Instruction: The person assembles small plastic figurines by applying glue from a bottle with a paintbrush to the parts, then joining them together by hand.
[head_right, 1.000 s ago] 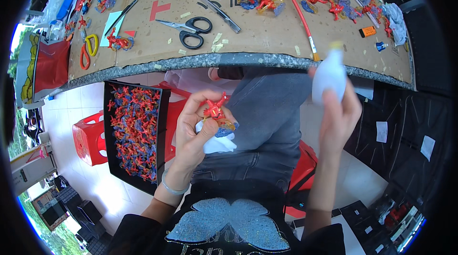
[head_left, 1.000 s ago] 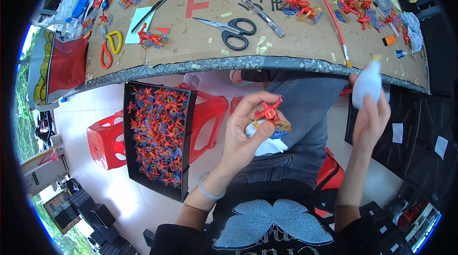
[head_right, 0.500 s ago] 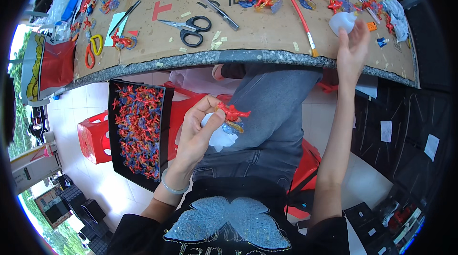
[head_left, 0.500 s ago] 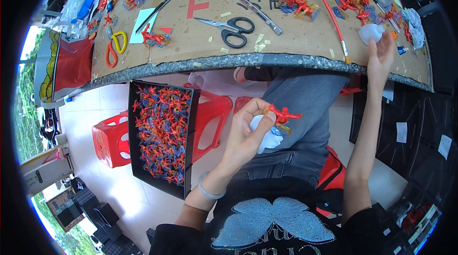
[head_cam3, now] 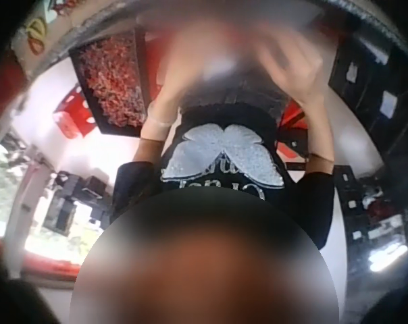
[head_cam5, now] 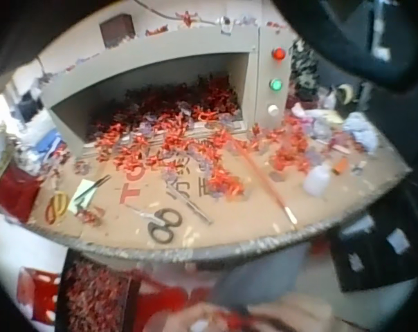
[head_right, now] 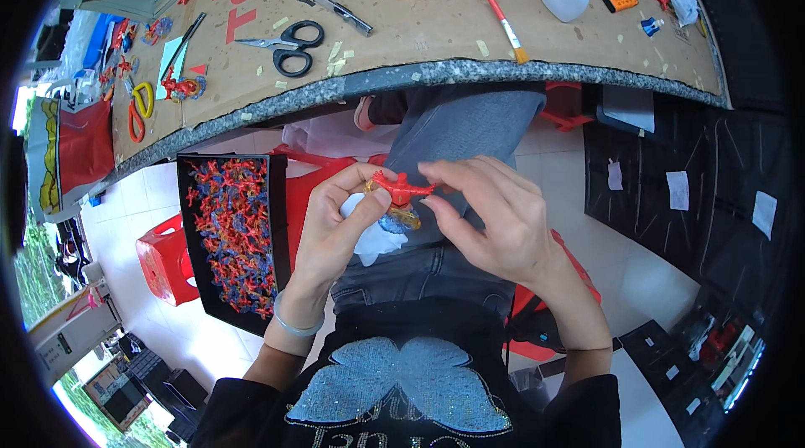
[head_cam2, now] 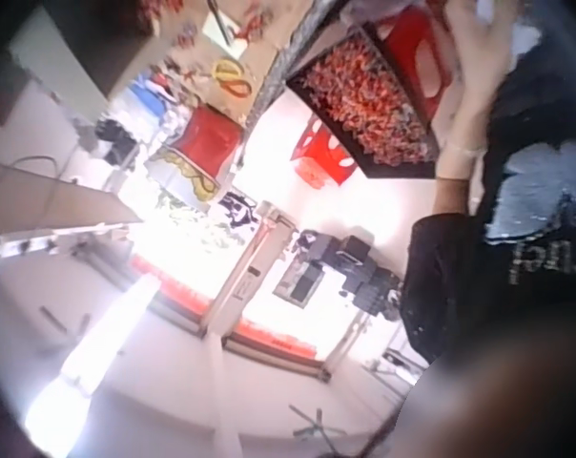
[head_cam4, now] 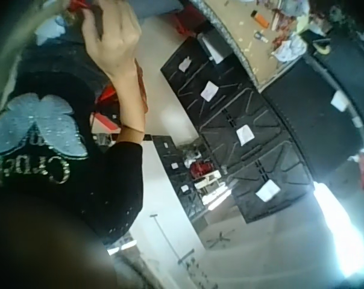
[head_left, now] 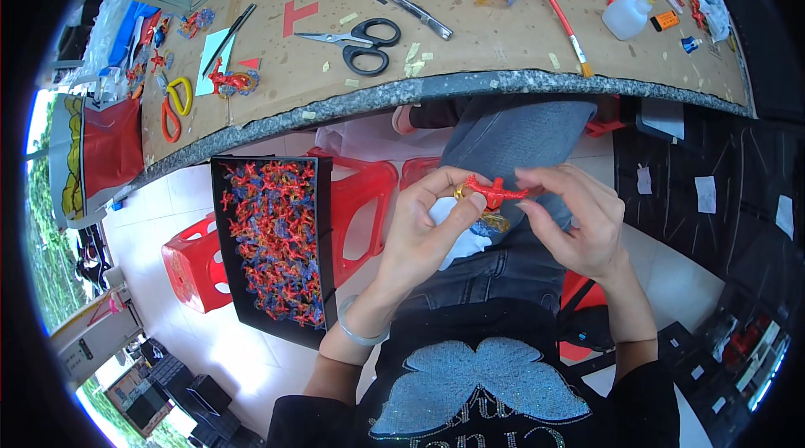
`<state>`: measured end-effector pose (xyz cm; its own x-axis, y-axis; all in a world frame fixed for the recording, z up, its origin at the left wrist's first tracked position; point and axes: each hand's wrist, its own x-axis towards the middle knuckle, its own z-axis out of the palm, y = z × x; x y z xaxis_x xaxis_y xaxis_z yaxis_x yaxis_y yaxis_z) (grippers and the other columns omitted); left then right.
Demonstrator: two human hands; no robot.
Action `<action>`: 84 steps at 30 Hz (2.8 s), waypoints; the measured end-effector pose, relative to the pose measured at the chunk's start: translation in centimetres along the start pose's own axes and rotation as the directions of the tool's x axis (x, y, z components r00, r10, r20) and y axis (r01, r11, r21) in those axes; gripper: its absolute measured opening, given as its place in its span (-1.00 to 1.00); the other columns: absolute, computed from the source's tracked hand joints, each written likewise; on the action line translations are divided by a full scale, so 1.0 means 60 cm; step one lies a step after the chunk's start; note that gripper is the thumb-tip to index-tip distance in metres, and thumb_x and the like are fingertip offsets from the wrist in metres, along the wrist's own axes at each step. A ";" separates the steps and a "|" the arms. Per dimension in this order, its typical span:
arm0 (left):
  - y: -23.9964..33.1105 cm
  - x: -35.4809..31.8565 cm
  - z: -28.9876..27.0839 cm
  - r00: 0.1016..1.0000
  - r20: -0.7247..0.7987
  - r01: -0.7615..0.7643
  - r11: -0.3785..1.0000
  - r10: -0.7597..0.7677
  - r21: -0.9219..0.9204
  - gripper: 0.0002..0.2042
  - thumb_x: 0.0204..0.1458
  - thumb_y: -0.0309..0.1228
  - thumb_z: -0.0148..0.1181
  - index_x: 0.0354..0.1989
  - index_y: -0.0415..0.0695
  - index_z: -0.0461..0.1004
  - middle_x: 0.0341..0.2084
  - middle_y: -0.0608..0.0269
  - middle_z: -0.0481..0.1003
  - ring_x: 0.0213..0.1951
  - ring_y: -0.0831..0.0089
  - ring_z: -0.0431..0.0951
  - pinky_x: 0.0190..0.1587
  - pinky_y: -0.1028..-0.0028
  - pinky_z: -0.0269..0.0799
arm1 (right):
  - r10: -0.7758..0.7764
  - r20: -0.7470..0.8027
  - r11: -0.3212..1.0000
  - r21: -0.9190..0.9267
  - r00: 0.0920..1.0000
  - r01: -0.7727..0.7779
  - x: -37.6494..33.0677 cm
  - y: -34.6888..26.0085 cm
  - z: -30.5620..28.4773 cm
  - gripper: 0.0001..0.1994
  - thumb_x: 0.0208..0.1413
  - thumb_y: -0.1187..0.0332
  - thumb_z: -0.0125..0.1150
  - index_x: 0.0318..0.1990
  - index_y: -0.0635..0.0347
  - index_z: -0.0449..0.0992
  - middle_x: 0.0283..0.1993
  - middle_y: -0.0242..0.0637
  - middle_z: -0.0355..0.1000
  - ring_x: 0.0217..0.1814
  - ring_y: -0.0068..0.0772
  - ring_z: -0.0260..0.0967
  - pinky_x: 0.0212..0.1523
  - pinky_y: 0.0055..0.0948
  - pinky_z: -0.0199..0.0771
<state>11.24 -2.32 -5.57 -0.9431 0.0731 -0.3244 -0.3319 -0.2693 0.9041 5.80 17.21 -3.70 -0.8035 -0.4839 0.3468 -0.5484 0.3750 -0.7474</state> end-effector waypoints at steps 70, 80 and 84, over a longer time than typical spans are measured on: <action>0.005 -0.005 -0.022 0.988 -0.026 0.149 0.987 -0.151 -0.064 -0.89 0.03 -0.59 0.20 -0.25 -0.27 0.50 -0.41 0.33 0.56 -0.39 0.75 0.46 -0.32 0.73 0.31 | -0.118 0.130 0.991 0.081 0.984 0.109 -0.002 0.009 0.041 -0.83 -0.08 0.58 0.24 -0.30 0.35 0.42 -0.37 -0.15 0.42 -0.32 -0.12 0.45 -0.30 -0.27 0.49; 0.004 -0.006 -0.026 0.987 -0.031 0.154 0.985 -0.157 -0.072 -0.89 0.03 -0.58 0.20 -0.25 -0.27 0.50 -0.41 0.34 0.56 -0.39 0.76 0.46 -0.35 0.74 0.30 | -0.121 0.140 0.990 0.094 0.983 0.108 0.001 0.007 0.045 -0.83 -0.08 0.58 0.24 -0.30 0.35 0.43 -0.38 -0.14 0.41 -0.32 -0.10 0.45 -0.30 -0.26 0.49; 0.005 -0.007 -0.026 0.989 -0.031 0.142 0.988 -0.144 -0.056 -0.89 0.04 -0.57 0.19 -0.25 -0.27 0.51 -0.41 0.33 0.57 -0.38 0.75 0.47 -0.33 0.72 0.31 | -0.130 0.136 0.989 0.091 0.982 0.118 0.002 0.008 0.046 -0.83 -0.08 0.58 0.25 -0.29 0.35 0.43 -0.38 -0.14 0.42 -0.33 -0.10 0.45 -0.30 -0.26 0.49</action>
<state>11.55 -3.95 -5.58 -0.8844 0.0810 -0.4596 -0.4607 -0.3091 0.8320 6.08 15.16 -5.58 -0.6868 -0.6312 0.3605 -0.6159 0.2418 -0.7498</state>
